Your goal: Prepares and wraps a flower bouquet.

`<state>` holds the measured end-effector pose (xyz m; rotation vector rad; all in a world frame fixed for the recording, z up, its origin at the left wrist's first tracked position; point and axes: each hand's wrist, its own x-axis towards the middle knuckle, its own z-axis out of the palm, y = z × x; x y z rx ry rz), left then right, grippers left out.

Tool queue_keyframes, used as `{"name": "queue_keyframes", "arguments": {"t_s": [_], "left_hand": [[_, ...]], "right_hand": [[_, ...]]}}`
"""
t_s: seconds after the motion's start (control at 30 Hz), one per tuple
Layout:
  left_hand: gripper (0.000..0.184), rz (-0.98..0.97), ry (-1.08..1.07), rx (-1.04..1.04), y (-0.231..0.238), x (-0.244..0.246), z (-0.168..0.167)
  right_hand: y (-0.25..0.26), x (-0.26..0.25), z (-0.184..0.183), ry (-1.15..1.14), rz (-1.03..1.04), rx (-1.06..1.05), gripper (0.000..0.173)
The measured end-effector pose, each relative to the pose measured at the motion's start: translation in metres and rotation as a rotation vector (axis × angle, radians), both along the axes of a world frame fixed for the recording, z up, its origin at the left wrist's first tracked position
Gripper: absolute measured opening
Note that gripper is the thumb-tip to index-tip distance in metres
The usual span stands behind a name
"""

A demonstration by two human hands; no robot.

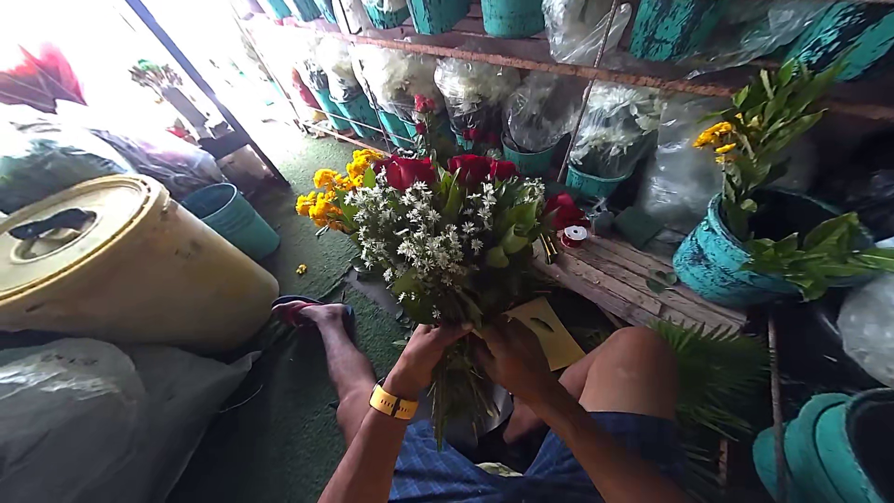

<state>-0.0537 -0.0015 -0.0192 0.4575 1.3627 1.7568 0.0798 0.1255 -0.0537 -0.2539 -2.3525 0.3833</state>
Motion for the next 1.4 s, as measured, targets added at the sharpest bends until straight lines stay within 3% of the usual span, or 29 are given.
{"name": "queue_keyframes", "arguments": {"t_s": [0.1, 0.2, 0.27, 0.33, 0.4, 0.43, 0.47, 0.5, 0.6, 0.7, 0.8, 0.9, 1.0, 1.13, 1.2, 1.27, 1.33, 1.4], "left_hand": [[0.03, 0.002, 0.001, 0.0, -0.001, -0.001, 0.001], [0.03, 0.004, 0.022, 0.008, -0.001, -0.001, -0.002], [0.032, -0.006, 0.047, 0.024, -0.001, 0.0, -0.007], [0.031, -0.016, 0.06, 0.048, -0.002, -0.001, -0.014], [0.031, -0.036, 0.064, 0.074, -0.003, 0.0, -0.02], [0.031, -0.048, 0.07, 0.083, -0.004, -0.001, -0.021], [0.03, -0.05, 0.072, 0.085, -0.003, -0.002, -0.022], [0.031, -0.047, 0.069, 0.08, -0.004, -0.003, -0.023], [0.033, -0.002, 0.047, 0.037, -0.005, -0.004, -0.022], [0.031, 0.032, 0.009, 0.01, -0.004, -0.005, -0.021], [0.031, 0.039, 0.011, 0.013, -0.002, -0.007, -0.022], [0.031, 0.034, 0.018, 0.015, 0.001, -0.012, -0.03], [0.03, 0.032, 0.013, -0.046, 0.006, -0.017, -0.038], [0.028, 0.075, -0.021, -0.071, 0.017, -0.031, -0.05], [0.028, 0.074, -0.024, -0.075, 0.02, -0.04, -0.06], [0.029, 0.074, -0.015, -0.122, 0.026, -0.047, -0.068], [0.029, 0.083, -0.021, -0.136, 0.033, -0.056, -0.077], [0.029, 0.09, -0.04, -0.129, 0.039, -0.069, -0.089]], "right_hand": [[0.007, -0.005, -0.002, 0.037, 0.055, 0.056, 0.021], [0.006, -0.008, 0.001, 0.039, 0.112, -0.118, 0.025], [-0.001, -0.008, 0.013, -0.018, 0.149, -0.562, 0.021], [-0.005, -0.01, 0.034, -0.131, 0.173, -1.374, 0.014], [0.002, -0.012, 0.033, -0.211, 0.191, -2.112, 0.024], [0.004, -0.011, 0.03, -0.225, 0.19, -2.232, 0.025], [0.005, -0.009, 0.03, -0.242, 0.188, -2.176, 0.021], [0.004, -0.005, 0.03, -0.251, 0.19, -1.987, 0.016], [0.001, 0.005, 0.019, -0.166, 0.213, -1.158, 0.037], [0.001, 0.005, 0.005, -0.048, 0.192, -0.793, 0.023], [0.005, 0.0, 0.004, -0.142, 0.149, -0.934, 0.022], [0.015, -0.004, 0.007, -0.287, 0.25, -1.046, 0.025], [0.029, -0.02, 0.007, -0.292, 0.246, -1.113, 0.023], [0.042, -0.037, -0.025, -0.431, 0.348, -0.959, 0.037], [0.052, -0.047, -0.03, -0.399, 0.4, -1.041, 0.032], [0.06, -0.062, -0.035, -0.431, 0.275, -1.081, 0.027], [0.068, -0.073, -0.048, -0.59, 0.256, -0.978, 0.037], [0.077, -0.08, -0.053, -0.628, 0.37, -0.984, 0.041]]}}
